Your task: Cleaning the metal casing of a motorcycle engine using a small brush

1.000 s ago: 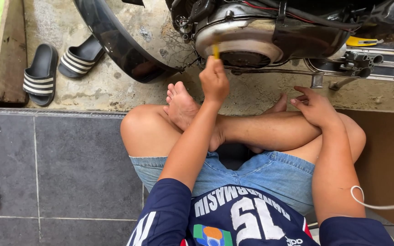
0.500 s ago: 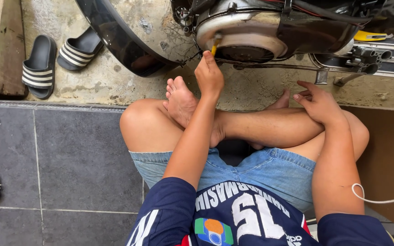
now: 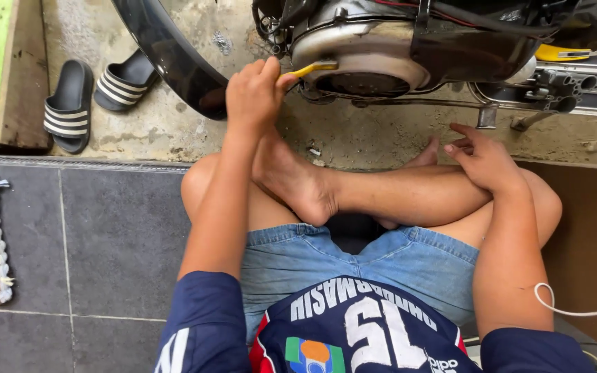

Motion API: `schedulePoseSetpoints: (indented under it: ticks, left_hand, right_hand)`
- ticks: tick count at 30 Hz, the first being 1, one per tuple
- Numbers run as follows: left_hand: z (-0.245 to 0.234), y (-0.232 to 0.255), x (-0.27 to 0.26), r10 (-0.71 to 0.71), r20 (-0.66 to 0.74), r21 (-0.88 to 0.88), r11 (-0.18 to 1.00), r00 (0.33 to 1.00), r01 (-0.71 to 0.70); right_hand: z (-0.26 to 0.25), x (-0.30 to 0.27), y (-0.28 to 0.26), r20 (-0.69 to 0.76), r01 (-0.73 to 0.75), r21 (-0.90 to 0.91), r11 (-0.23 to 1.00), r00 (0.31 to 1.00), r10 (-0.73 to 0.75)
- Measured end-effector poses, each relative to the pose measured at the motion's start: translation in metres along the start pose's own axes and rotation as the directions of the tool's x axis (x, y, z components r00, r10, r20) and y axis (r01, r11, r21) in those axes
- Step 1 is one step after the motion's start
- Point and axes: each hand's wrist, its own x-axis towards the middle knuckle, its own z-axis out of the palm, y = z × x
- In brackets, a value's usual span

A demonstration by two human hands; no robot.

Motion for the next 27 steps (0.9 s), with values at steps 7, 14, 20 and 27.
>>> schedulePoseSetpoints:
  ticks: [7, 14, 20, 27]
  left_hand:
    - [-0.024, 0.003, 0.019, 0.235, 0.023, 0.012, 0.972, 0.972, -0.236]
    - [-0.022, -0.030, -0.003, 0.204, 0.061, 0.064, 0.976, 0.977, -0.207]
    - [-0.017, -0.029, -0.012, 0.127, -0.037, 0.016, 0.992, 0.991, -0.126]
    - [-0.010, -0.010, 0.016, 0.197, -0.109, -0.027, 0.979, 0.974, -0.201]
  right_hand:
    - [0.002, 0.003, 0.000, 0.009, -0.006, -0.019, 1.000, 1.000, 0.006]
    - [0.002, 0.001, 0.006, -0.019, 0.009, 0.014, 1.000, 1.000, -0.009]
    - [0.000, 0.001, -0.004, 0.014, -0.001, 0.006, 1.000, 1.000, 0.001]
    - [-0.001, 0.000, 0.003, -0.003, 0.018, 0.011, 1.000, 1.000, -0.018]
